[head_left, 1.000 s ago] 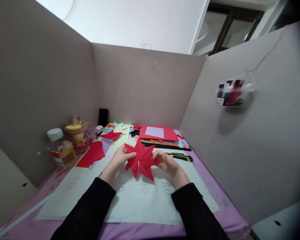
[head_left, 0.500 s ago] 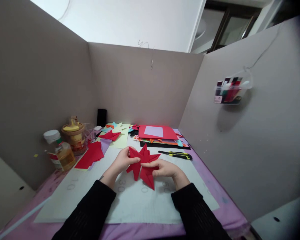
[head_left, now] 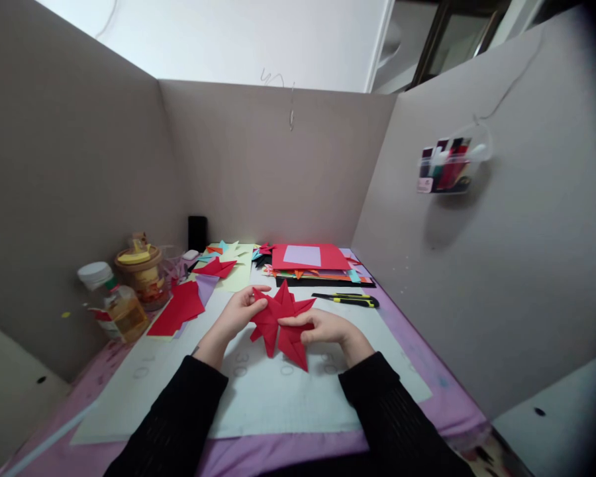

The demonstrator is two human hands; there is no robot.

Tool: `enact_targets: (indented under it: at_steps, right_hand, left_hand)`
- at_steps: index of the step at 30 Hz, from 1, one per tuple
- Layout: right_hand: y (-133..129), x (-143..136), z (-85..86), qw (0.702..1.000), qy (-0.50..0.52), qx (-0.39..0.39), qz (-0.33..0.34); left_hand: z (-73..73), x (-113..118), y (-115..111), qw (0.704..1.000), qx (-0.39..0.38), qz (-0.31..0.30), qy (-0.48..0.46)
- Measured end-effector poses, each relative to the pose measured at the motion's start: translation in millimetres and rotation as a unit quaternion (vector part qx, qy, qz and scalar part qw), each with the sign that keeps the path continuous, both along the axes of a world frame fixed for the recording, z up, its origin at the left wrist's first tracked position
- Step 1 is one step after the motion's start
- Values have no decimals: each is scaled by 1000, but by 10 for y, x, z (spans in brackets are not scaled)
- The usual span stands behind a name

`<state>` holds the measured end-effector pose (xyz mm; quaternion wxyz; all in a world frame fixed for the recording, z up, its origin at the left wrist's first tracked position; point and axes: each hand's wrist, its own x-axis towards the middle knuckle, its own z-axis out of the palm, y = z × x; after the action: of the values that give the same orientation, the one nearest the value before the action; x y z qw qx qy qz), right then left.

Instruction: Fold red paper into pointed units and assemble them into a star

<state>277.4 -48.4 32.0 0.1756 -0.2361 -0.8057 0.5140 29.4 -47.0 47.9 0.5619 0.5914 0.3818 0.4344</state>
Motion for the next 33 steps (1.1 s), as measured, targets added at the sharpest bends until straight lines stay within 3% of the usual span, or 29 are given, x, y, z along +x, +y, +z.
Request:
enact_targets:
  at_steps: [10, 17, 27, 33]
  right_hand:
    - [21, 36, -25, 1000, 21, -16, 2]
    - [30, 54, -20, 999, 35, -32, 25]
    - [6, 65, 8, 995, 63, -61, 48]
    - [7, 65, 8, 998, 45, -34, 40]
  left_hand:
    - [-8, 16, 17, 999, -11, -36, -39]
    - [5, -133, 51, 994, -7, -108, -17]
    - [-16, -104, 39, 996, 19, -87, -3]
    - [-14, -41, 17, 998, 35, -56, 6]
